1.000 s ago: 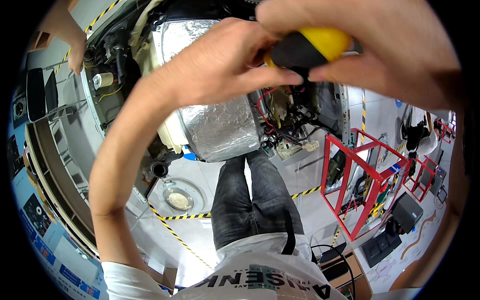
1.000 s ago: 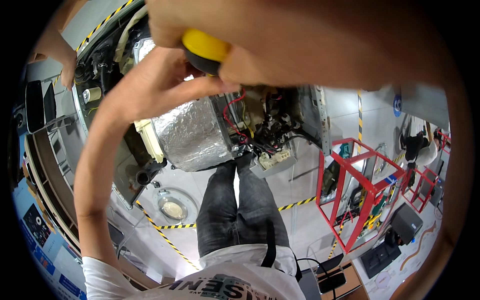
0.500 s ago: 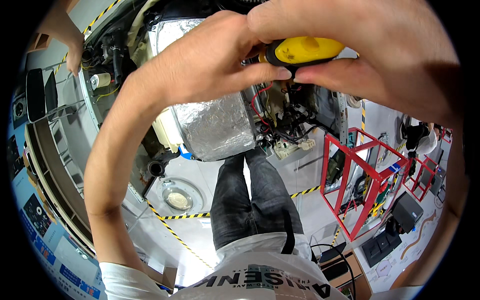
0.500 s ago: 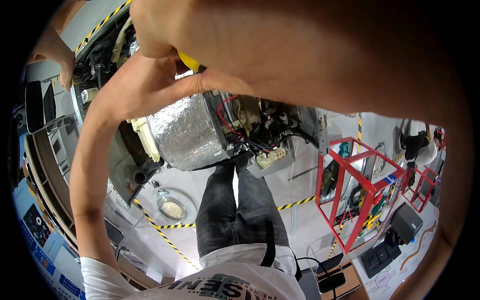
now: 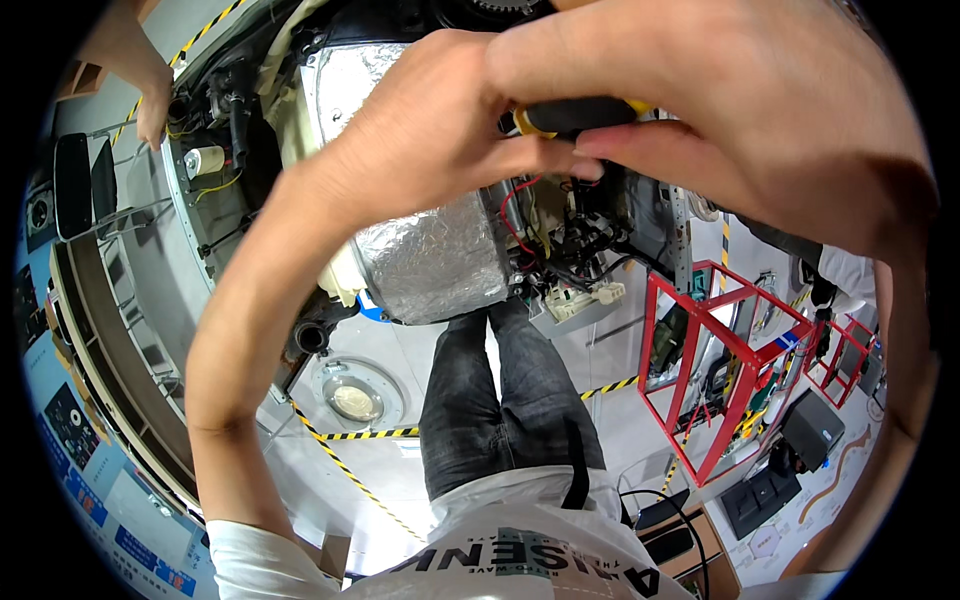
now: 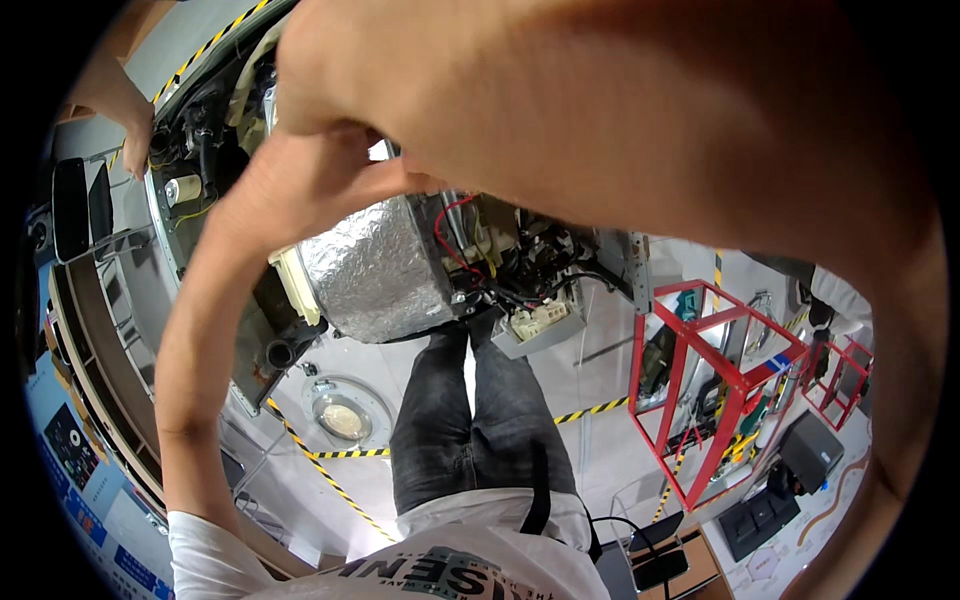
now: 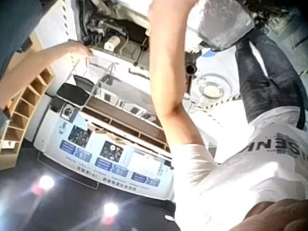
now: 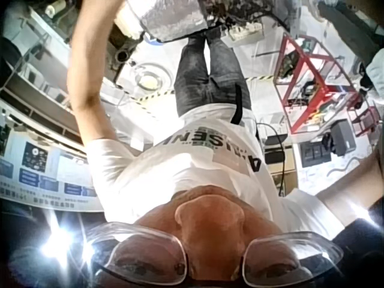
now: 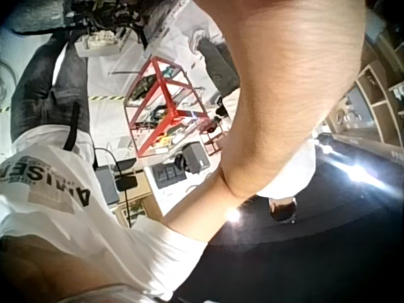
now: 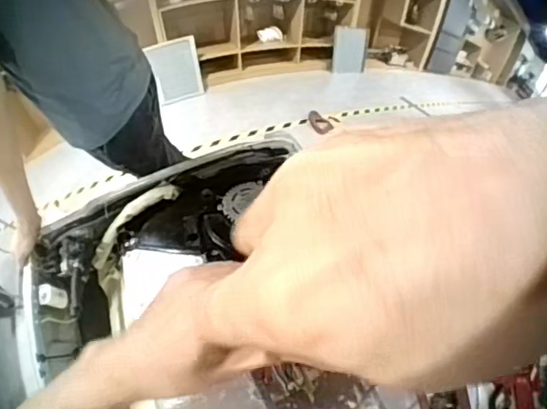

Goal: The person unscrews and detaches various components from the interior of an appliance using a screwdriver and by hand, including disconnecting wire harnesses and removing small metal screws.

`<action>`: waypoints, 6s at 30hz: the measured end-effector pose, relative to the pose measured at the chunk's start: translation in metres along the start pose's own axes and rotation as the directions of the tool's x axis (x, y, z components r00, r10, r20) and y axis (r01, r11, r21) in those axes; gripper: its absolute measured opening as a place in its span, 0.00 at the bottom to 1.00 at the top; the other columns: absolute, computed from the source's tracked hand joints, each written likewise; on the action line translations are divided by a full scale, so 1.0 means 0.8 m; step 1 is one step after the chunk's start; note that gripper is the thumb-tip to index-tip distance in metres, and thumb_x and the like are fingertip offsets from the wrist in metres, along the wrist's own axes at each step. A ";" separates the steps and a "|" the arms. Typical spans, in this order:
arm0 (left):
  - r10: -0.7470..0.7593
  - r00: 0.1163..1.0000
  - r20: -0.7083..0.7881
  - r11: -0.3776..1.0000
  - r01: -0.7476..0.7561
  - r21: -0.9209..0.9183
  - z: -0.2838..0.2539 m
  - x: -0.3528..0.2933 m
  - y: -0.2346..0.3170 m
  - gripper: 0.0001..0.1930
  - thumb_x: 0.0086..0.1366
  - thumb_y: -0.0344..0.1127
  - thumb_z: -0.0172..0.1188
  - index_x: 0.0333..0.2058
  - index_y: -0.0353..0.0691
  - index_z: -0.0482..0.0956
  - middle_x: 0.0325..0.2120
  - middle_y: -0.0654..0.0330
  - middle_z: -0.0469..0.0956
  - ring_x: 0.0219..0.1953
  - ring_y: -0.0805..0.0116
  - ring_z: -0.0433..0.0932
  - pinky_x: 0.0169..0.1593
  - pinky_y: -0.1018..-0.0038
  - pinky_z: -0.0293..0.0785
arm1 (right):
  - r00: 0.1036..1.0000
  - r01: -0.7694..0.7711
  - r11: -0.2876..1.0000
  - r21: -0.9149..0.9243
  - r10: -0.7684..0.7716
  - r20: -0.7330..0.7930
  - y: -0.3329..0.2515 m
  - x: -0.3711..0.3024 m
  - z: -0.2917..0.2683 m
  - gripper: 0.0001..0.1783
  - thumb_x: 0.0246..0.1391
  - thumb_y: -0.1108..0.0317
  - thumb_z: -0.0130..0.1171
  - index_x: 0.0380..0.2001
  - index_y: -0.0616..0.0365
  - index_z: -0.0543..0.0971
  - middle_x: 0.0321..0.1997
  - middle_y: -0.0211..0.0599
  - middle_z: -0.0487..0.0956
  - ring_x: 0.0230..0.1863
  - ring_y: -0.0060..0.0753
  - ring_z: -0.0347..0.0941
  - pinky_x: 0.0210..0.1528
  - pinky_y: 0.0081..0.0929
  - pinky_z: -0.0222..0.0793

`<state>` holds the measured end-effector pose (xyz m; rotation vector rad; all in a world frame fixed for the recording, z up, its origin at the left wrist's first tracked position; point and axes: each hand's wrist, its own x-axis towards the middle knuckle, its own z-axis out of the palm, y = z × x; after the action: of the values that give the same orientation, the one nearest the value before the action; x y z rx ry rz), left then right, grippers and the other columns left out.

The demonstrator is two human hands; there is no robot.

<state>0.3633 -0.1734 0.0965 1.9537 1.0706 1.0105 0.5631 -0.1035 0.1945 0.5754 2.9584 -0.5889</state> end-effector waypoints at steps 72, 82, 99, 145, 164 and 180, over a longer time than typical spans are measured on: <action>0.011 0.994 0.107 0.995 -0.022 0.102 -0.021 0.004 -0.013 0.20 0.54 0.43 0.72 0.35 0.32 0.78 0.23 0.50 0.77 0.25 0.56 0.74 0.32 0.63 0.70 | 0.998 0.064 0.997 -0.030 -0.064 0.004 -0.011 0.026 -0.012 0.13 0.58 0.64 0.61 0.35 0.65 0.81 0.28 0.38 0.81 0.33 0.28 0.78 0.38 0.27 0.73; -0.114 0.984 0.140 0.992 0.120 -0.038 -0.013 0.005 -0.013 0.16 0.55 0.39 0.71 0.37 0.34 0.80 0.26 0.51 0.80 0.30 0.55 0.81 0.37 0.65 0.76 | 0.996 0.087 0.996 -0.012 -0.087 -0.027 -0.010 0.019 -0.002 0.13 0.58 0.64 0.61 0.35 0.65 0.82 0.29 0.37 0.81 0.33 0.27 0.78 0.38 0.27 0.73; 0.020 0.997 0.071 1.000 -0.019 -0.025 -0.014 0.007 -0.004 0.24 0.54 0.43 0.70 0.46 0.37 0.79 0.35 0.50 0.83 0.39 0.54 0.82 0.47 0.65 0.77 | 0.990 0.121 0.993 -0.001 -0.120 -0.070 -0.007 0.011 -0.003 0.12 0.58 0.64 0.62 0.36 0.64 0.82 0.30 0.35 0.82 0.34 0.25 0.77 0.39 0.26 0.73; -0.173 0.924 -0.342 0.979 0.200 0.046 -0.032 -0.007 0.026 0.14 0.61 0.31 0.67 0.20 0.35 0.74 0.15 0.70 0.66 0.19 0.82 0.61 0.23 0.80 0.54 | 0.803 -0.596 0.761 0.259 0.565 0.188 0.021 0.061 0.184 0.14 0.53 0.58 0.59 0.31 0.58 0.85 0.34 0.48 0.83 0.42 0.52 0.81 0.45 0.44 0.74; -0.436 0.594 -0.676 0.900 0.286 -0.328 -0.071 -0.183 0.083 0.12 0.62 0.31 0.62 0.21 0.35 0.73 0.19 0.65 0.69 0.22 0.78 0.62 0.29 0.78 0.55 | 0.544 -0.839 0.503 0.207 0.776 0.319 0.012 0.094 0.211 0.18 0.46 0.62 0.61 0.37 0.66 0.84 0.44 0.54 0.83 0.50 0.53 0.79 0.52 0.43 0.74; -0.896 0.352 -0.271 0.167 -0.299 -0.940 0.011 -0.255 0.102 0.27 0.72 0.53 0.45 0.19 0.39 0.69 0.13 0.67 0.57 0.19 0.73 0.55 0.29 0.74 0.55 | 0.631 -0.505 0.605 0.616 0.745 -0.216 -0.059 0.023 0.157 0.08 0.56 0.68 0.62 0.35 0.62 0.84 0.38 0.39 0.79 0.37 0.36 0.79 0.41 0.31 0.73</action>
<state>0.3267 -0.3901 0.0987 -0.1803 0.8934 1.8039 0.5277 -0.1855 0.0931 1.9958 2.5639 -1.2695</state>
